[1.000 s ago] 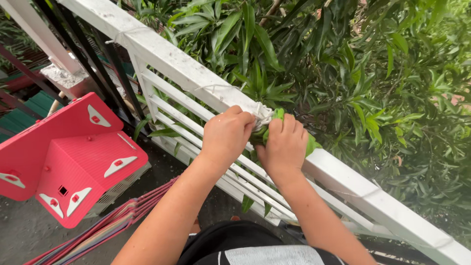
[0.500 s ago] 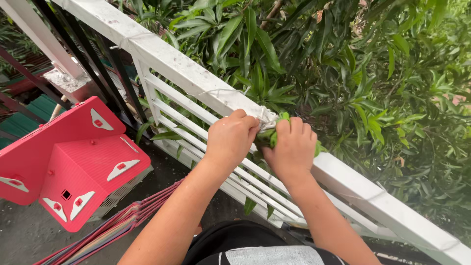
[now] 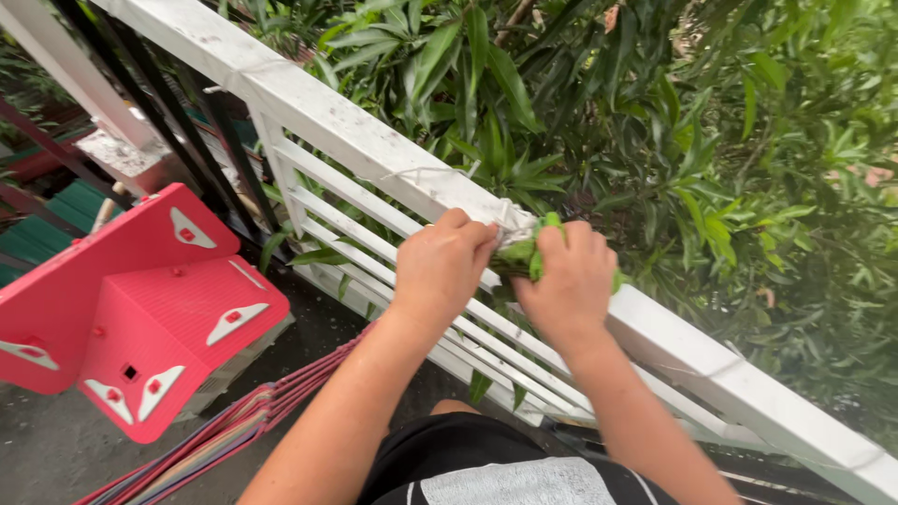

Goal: The person wipes a white balcony railing with a green cloth and removes small pieces of tape by hand.

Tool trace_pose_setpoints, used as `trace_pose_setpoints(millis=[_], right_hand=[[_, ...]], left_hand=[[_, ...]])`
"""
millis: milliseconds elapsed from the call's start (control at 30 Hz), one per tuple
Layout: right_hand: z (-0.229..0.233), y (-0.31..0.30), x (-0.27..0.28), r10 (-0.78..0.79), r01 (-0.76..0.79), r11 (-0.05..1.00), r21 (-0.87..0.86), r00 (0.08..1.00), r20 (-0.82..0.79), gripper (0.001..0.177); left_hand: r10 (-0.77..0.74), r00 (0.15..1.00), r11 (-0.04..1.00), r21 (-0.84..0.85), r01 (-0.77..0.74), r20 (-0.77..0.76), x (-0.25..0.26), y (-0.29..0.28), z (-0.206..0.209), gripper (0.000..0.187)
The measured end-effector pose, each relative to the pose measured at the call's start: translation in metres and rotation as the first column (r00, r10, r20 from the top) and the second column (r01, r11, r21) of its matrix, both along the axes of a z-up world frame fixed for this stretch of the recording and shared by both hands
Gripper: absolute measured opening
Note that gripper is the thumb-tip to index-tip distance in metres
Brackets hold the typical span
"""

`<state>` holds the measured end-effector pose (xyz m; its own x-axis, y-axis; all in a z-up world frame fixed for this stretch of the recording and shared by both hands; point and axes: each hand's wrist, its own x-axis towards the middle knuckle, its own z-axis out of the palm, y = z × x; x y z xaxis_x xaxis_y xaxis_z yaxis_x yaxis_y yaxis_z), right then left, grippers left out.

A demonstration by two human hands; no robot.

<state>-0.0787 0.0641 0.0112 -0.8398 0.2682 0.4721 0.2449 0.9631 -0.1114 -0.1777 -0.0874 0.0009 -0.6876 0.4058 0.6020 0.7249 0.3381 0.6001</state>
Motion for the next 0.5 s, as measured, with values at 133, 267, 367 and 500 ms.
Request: trace_pose_setpoints(millis=[133, 267, 367, 500], right_hand=[[-0.001, 0.011, 0.021, 0.121, -0.117, 0.991, 0.067, 0.991, -0.058, 0.043], [0.0, 0.025, 0.045, 0.087, -0.087, 0.996, -0.002, 0.99, -0.114, 0.039], [-0.004, 0.021, 0.038, 0.051, -0.061, 0.996, -0.07, 0.989, -0.136, 0.036], [-0.008, 0.025, 0.005, 0.079, -0.101, 0.983, -0.153, 0.987, -0.143, 0.031]], left_hand=[[-0.014, 1.0, 0.999, 0.034, 0.014, -0.012, 0.0, -0.004, 0.0, 0.009], [-0.014, 1.0, 1.0, -0.001, 0.014, -0.006, -0.005, -0.003, 0.003, 0.013], [-0.035, 0.999, 0.999, 0.023, 0.035, 0.006, 0.001, -0.004, 0.0, 0.01], [0.001, 1.0, 1.0, 0.012, -0.001, 0.001, 0.003, -0.002, 0.0, 0.011]])
